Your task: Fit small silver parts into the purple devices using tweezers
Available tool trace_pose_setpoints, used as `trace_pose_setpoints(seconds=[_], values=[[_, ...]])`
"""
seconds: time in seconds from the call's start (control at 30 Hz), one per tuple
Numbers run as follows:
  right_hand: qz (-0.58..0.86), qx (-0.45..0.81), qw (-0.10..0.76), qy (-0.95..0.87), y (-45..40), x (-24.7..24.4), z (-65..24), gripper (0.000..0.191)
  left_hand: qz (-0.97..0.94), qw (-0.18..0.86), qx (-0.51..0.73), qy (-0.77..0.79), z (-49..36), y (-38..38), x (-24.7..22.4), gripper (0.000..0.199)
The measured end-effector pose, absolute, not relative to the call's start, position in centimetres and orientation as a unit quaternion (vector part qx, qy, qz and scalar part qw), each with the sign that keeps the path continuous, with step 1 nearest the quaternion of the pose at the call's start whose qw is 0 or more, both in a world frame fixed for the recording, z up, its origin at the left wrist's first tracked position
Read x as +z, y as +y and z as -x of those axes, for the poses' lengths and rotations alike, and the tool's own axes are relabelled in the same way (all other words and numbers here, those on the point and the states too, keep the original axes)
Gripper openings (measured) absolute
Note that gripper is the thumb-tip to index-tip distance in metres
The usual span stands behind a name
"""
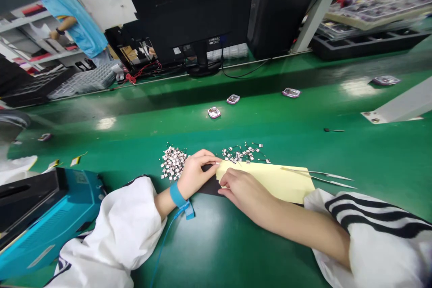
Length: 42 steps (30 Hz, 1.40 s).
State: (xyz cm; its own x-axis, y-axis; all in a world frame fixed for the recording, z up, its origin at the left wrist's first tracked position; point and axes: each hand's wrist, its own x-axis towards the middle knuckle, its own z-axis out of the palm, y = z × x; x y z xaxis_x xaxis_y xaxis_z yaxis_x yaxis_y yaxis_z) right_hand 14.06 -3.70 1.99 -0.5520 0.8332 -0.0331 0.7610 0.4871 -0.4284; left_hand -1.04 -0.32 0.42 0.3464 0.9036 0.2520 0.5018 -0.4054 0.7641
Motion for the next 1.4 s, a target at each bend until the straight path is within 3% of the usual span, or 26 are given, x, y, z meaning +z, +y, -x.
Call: trace_pose_setpoints(seconds=[0.13,0.23,0.37,0.73,1.2,1.4], values=[[0.466,0.398,0.146,-0.777,-2.0,2.1,-15.1,0.007,-0.726,0.344,0.384,0.456,1.0,-0.7,0.1,0.021],[0.450,0.557,0.256,-0.649,-1.1,1.7,-15.7,0.005,-0.719,0.338,0.412,0.447,1.1,-1.1,0.1,0.026],[0.400,0.670,0.345,-0.521,-0.8,1.5,-15.8,0.019,-0.740,0.297,0.419,0.434,1.2,-1.6,0.3,0.028],[0.357,0.652,0.433,-0.509,-1.6,0.7,-15.0,0.009,-0.775,0.214,0.427,0.414,1.1,-1.6,0.8,0.023],[0.395,0.648,0.437,-0.483,-1.8,0.5,-14.5,0.005,-0.802,0.156,0.410,0.405,0.9,-1.9,1.0,0.023],[0.424,0.665,0.423,-0.447,-1.5,0.8,-14.8,0.014,-0.813,0.162,0.403,0.389,1.0,-2.1,1.0,0.022]])
